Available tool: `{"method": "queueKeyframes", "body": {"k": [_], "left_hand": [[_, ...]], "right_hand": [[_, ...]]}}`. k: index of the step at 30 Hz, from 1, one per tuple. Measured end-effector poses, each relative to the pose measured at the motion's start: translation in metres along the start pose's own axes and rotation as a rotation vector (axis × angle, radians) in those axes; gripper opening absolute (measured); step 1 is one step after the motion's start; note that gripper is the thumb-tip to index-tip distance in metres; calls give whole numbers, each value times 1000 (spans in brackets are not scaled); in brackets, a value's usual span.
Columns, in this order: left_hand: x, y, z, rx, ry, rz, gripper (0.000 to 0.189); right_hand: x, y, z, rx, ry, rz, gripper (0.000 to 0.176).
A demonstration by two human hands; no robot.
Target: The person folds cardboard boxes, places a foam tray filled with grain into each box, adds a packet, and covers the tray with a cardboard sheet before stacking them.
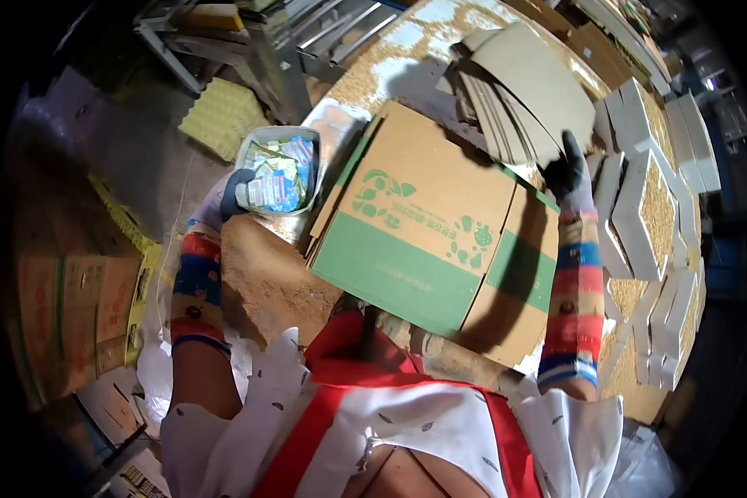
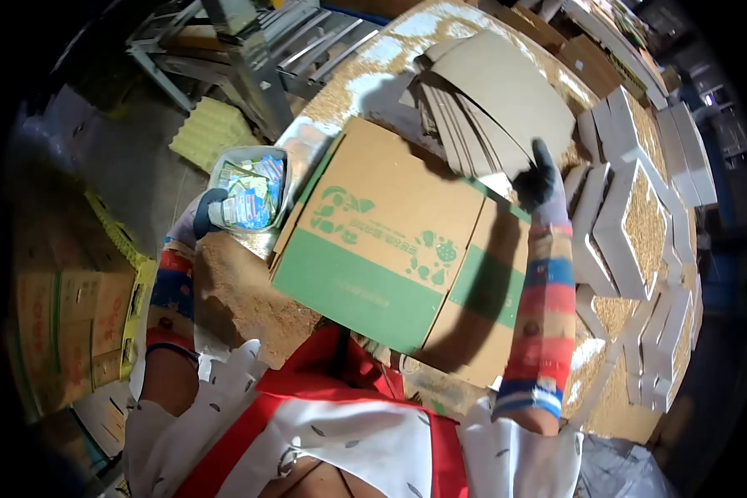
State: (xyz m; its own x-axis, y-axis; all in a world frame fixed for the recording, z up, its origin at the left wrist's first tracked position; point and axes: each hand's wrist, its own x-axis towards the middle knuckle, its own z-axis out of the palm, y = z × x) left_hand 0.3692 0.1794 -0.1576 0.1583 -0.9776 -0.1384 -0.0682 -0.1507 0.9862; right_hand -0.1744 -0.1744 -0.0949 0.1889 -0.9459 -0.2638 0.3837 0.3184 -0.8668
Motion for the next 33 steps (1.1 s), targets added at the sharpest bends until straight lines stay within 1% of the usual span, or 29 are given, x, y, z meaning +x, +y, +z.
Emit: {"method": "queueKeyframes", "body": {"k": [2,3,4,6,7,8,9,10,11,12,13,15,16,17,18,19,20,21,22,23,25,26,27,28,29,31,32,33], "left_hand": [[18,16,14,-541,1,-280,44],[26,26,19,-803,8,-423,45],[31,29,18,-756,-29,-454,47],[30,36,19,-707,20,-473,48],[24,40,20,-681,53,-478,49],[18,45,24,-731,33,-383,47],[18,32,16,-681,77,-359,47],[21,4,0,-629,121,-334,46],[24,-14,-9,-576,162,-309,46],[24,-16,-8,-481,224,-368,44],[35,-44,-26,-171,337,-372,53],[18,16,36,943,818,-204,58],[3,64,73,799,785,90,61],[-10,97,114,593,700,272,59],[-12,89,136,395,472,421,58],[-23,112,171,547,256,373,61],[-37,138,192,1057,-21,396,68],[-38,117,208,1289,-103,417,73],[-32,90,212,1292,-217,309,76],[-28,88,213,1316,-231,294,77],[-16,95,205,1308,-278,355,79],[-12,97,203,1307,-296,351,81],[-10,98,202,1303,-311,344,82],[-11,96,201,1297,-324,332,84],[-13,91,200,1274,-275,332,88],[-9,76,196,1232,-167,339,95],[-7,70,193,1203,-90,334,101],[-8,66,193,1152,-66,313,102]], "right_hand": [[-18,-5,39,-432,179,-112,64],[-25,-6,44,-645,264,-163,74],[-26,3,33,-1039,397,-393,92],[-79,6,47,-1197,44,-614,89],[-108,10,39,-1551,-122,-626,88],[-135,22,32,-1825,-160,-604,89],[-160,28,26,-1883,-297,-510,93],[-173,41,10,-1863,-292,-647,95],[-183,43,-6,-1850,-234,-666,96],[-195,37,-15,-1837,-208,-618,97],[-206,29,-22,-1821,-187,-571,98],[-228,19,-40,-1866,-130,-518,101],[-238,16,-49,-1864,-23,-492,104],[-248,15,-60,-1886,123,-419,109],[-256,19,-75,-1804,237,-369,111],[-265,21,-90,-1721,342,-318,114],[-273,18,-99,-1639,379,-253,115],[-279,12,-108,-1556,416,-193,115],[-281,15,-128,-1560,434,-284,116],[-288,2,-112,-1745,533,-45,115],[-281,0,-137,-1992,502,-13,115],[-271,-5,-141,-1804,379,-47,114],[-251,6,-161,-1430,200,-183,114],[-235,17,-163,-1541,239,-164,114],[-225,22,-161,-1649,277,-143,113],[-217,17,-153,-1435,225,-91,113],[-225,10,-134,-1452,277,-81,111],[-233,3,-115,-1522,295,-122,110]]}}
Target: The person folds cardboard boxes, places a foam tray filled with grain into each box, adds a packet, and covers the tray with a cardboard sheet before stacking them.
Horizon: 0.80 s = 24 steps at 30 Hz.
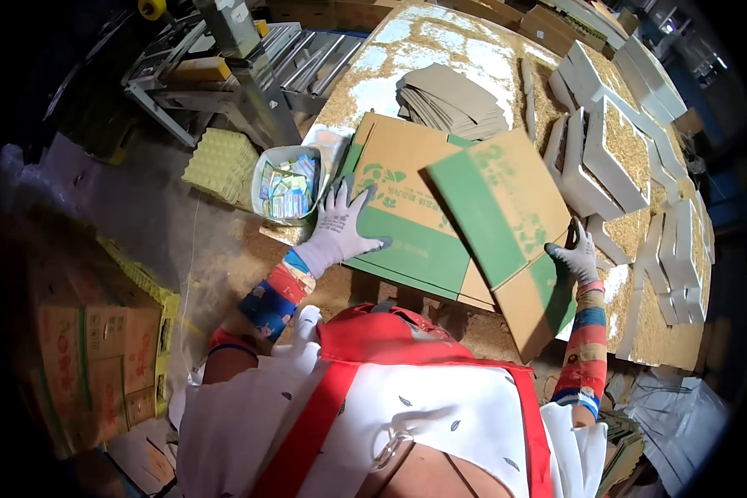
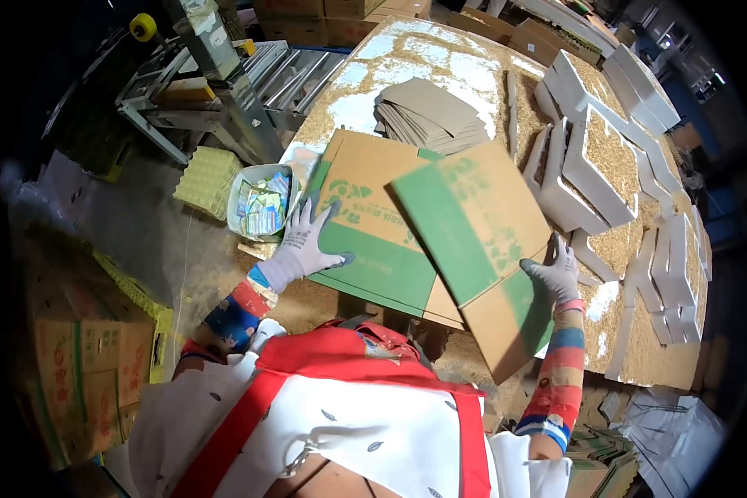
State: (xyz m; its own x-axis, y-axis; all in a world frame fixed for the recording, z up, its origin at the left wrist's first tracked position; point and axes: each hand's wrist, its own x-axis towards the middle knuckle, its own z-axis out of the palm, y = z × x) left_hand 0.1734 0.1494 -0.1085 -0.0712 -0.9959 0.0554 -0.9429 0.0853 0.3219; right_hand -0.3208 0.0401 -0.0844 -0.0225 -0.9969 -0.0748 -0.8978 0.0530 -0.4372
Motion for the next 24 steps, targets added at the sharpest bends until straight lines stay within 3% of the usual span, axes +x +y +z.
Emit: {"method": "queueKeyframes", "body": {"k": [2,3,6,7,8,10,11,12,14,16,18,19,20,22,23,24], "left_hand": [[-4,1,4,-102,19,-55,104],[-1,3,-7,-197,-31,-94,97],[0,-29,9,-444,-33,-85,88],[6,-38,5,-676,98,46,77],[4,-41,3,-1124,143,-153,65],[12,-64,-6,-1528,175,-229,59],[12,-61,-10,-1298,236,-247,54],[10,-27,-39,-1246,313,-184,63],[9,4,-92,-340,522,100,77],[21,33,-155,-44,691,301,82],[45,58,-208,207,699,489,82],[56,64,-222,273,573,512,74],[71,56,-222,90,522,694,54],[87,53,-250,51,-115,607,38],[99,55,-250,-8,-195,592,34],[104,65,-248,-15,-340,368,39]], "right_hand": [[-21,-48,-12,-135,73,-41,109],[-21,-54,-9,-121,154,-153,108],[-17,-95,-13,-13,138,-338,104],[-10,-103,-14,42,113,-395,101],[-3,-110,-17,97,87,-455,99],[5,-129,-22,92,15,-573,94],[7,-150,-26,32,-25,-632,91],[8,-173,-32,-33,-61,-691,87],[0,-223,-53,-110,-60,-780,70],[-9,-267,-78,-190,-72,-822,57],[-20,-303,-104,-327,6,-920,48],[-27,-314,-115,-311,58,-967,45],[-30,-320,-122,-325,149,-991,45],[-22,-316,-122,-332,180,-989,46],[-19,-311,-112,-375,217,-974,50],[-19,-305,-98,-417,256,-955,54]]}}
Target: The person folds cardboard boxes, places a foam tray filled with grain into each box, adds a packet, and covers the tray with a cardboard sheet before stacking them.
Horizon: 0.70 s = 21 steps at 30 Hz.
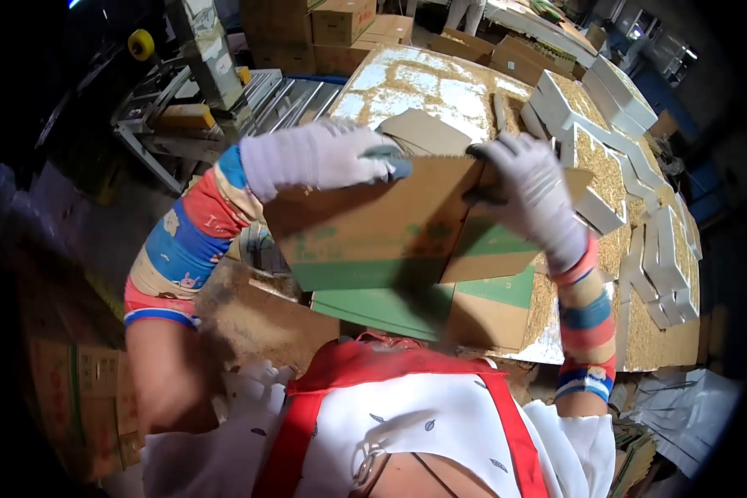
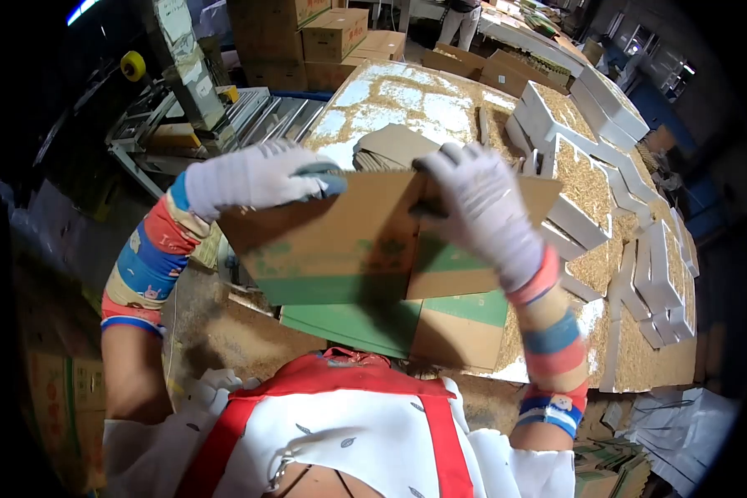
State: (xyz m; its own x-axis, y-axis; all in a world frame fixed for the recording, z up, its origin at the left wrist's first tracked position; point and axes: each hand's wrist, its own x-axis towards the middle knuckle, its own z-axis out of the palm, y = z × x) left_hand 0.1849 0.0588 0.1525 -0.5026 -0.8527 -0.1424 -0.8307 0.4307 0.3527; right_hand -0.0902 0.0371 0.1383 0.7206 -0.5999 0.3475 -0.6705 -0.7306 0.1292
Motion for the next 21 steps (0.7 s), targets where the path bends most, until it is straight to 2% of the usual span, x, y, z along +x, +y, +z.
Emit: {"method": "queueKeyframes", "body": {"k": [1,2,5,7,8,9,10,12,14,15,16,17,18,20,21], "left_hand": [[6,-3,0,-178,-26,51,40],[14,-10,4,-356,-49,100,42],[54,-53,21,-547,-359,130,43],[38,-59,25,-1040,-299,239,47],[49,-35,18,-778,-154,261,44],[65,-42,17,-278,-128,251,43],[49,-13,11,-363,40,-44,48],[54,-17,24,-125,115,318,66],[47,-20,29,-6,50,525,82],[48,-30,30,-20,181,623,80],[26,-11,2,-248,137,388,75],[5,8,-27,-494,143,153,70],[20,-9,-9,-469,335,229,61],[35,-35,31,-411,698,366,45],[30,-33,45,-387,481,348,41]], "right_hand": [[-7,-13,8,4,52,26,67],[-14,-26,11,1,190,56,79],[-34,-53,14,-87,286,185,79],[-52,-59,14,-127,300,199,77],[-61,-59,15,-120,308,195,75],[-69,-59,11,-93,330,161,73],[-77,-59,5,-73,344,131,72],[-91,-62,-3,129,260,76,78],[-95,-46,-24,238,185,-20,44],[-102,-30,-42,305,161,11,41],[-108,-18,-62,374,132,45,39],[-113,-34,-79,788,276,257,35],[-113,-50,-89,1203,410,471,32],[-93,-40,-64,1338,-66,253,52],[-85,-36,-40,1390,-304,161,62]]}}
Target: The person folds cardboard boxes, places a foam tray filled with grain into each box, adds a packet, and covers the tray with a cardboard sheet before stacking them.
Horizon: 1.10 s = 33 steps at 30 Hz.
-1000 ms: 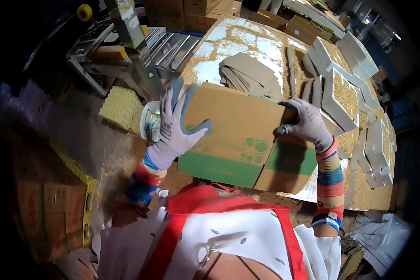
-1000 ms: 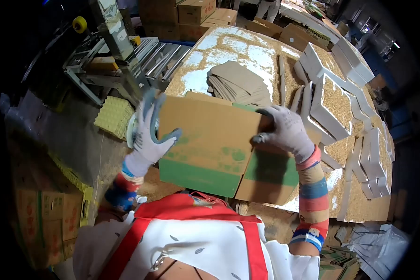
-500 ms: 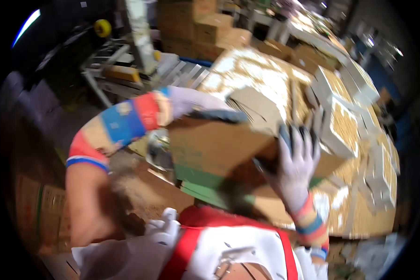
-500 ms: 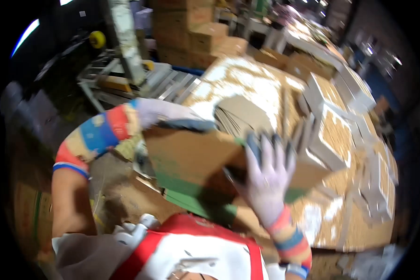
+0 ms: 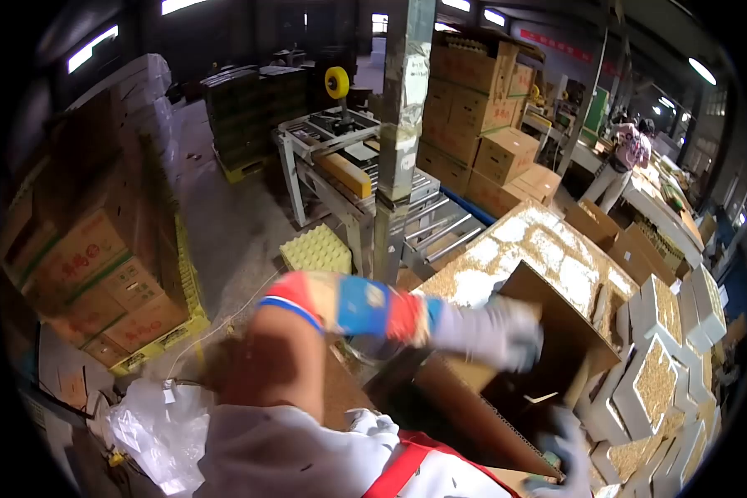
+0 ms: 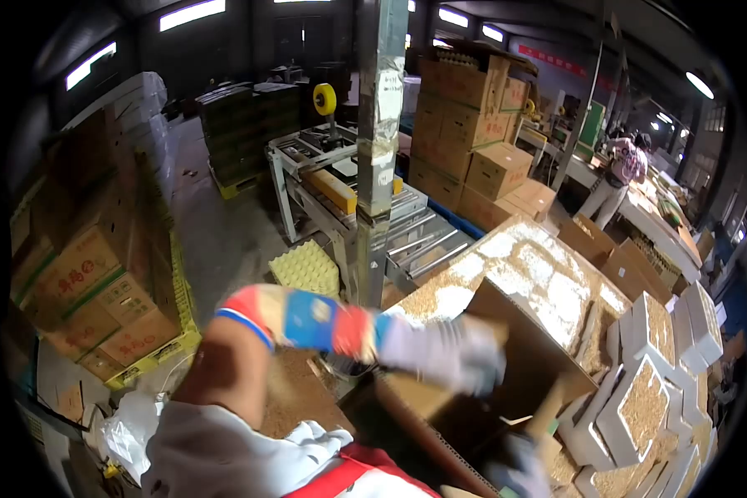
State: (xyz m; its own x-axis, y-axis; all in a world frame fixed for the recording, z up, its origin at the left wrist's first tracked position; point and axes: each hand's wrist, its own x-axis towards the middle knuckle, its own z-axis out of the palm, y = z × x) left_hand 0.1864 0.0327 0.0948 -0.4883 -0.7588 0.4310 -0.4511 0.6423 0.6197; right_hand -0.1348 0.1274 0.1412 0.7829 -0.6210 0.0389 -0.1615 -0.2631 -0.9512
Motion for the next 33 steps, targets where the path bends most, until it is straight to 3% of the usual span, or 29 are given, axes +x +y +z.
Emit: {"method": "queueKeyframes", "body": {"k": [2,3,5,7,8,9,11,13,15,16,17,18,19,20,21,24,25,27,30,31,33], "left_hand": [[-3,1,29,-29,-426,-51,38],[4,0,42,-43,-645,-47,38],[-9,-8,43,-70,-165,15,69],[-24,-31,29,-100,301,34,105],[-29,-34,48,-78,122,-238,132],[-31,-39,57,18,67,-488,132],[-18,-41,63,248,129,-324,131],[-14,-6,40,378,123,-356,128],[-22,-20,35,471,329,-185,124],[-20,-22,41,300,249,-425,120],[-19,-39,49,-40,140,-682,111],[-17,-41,34,-229,-90,-741,102],[-16,-40,27,-216,-74,-643,92],[-15,-39,19,-200,-57,-544,83],[-14,-39,10,-184,-39,-446,73],[19,23,-32,205,-629,-828,61],[3,17,-21,332,-324,-677,58],[-21,-1,-5,243,18,-456,55],[-57,-34,35,-753,370,-532,57],[-64,-40,49,-1128,454,-549,59],[-62,-52,68,-1421,472,-608,65]], "right_hand": [[12,52,-13,186,-158,130,70],[12,59,-19,315,9,153,65],[17,57,-27,525,451,112,54],[11,76,-16,-118,465,147,54],[19,56,-11,-567,358,-79,51],[19,47,-12,-674,322,-79,50],[33,35,-4,-850,248,-146,49],[44,27,-3,-1048,147,-243,49],[47,52,-22,-1214,81,-241,48],[46,73,-37,-1273,34,-190,48],[31,67,-42,-934,219,-337,55],[25,87,-41,-974,487,-208,57],[18,119,-44,-1012,768,-70,59],[6,142,-54,-896,899,42,61],[-3,153,-61,-673,904,113,64],[-31,146,-61,4,794,155,72],[-35,137,-53,164,733,139,75],[-39,128,-33,177,651,122,80],[-37,151,9,-355,621,117,91],[-38,154,11,-396,593,87,92],[-49,158,3,-692,428,-20,94]]}}
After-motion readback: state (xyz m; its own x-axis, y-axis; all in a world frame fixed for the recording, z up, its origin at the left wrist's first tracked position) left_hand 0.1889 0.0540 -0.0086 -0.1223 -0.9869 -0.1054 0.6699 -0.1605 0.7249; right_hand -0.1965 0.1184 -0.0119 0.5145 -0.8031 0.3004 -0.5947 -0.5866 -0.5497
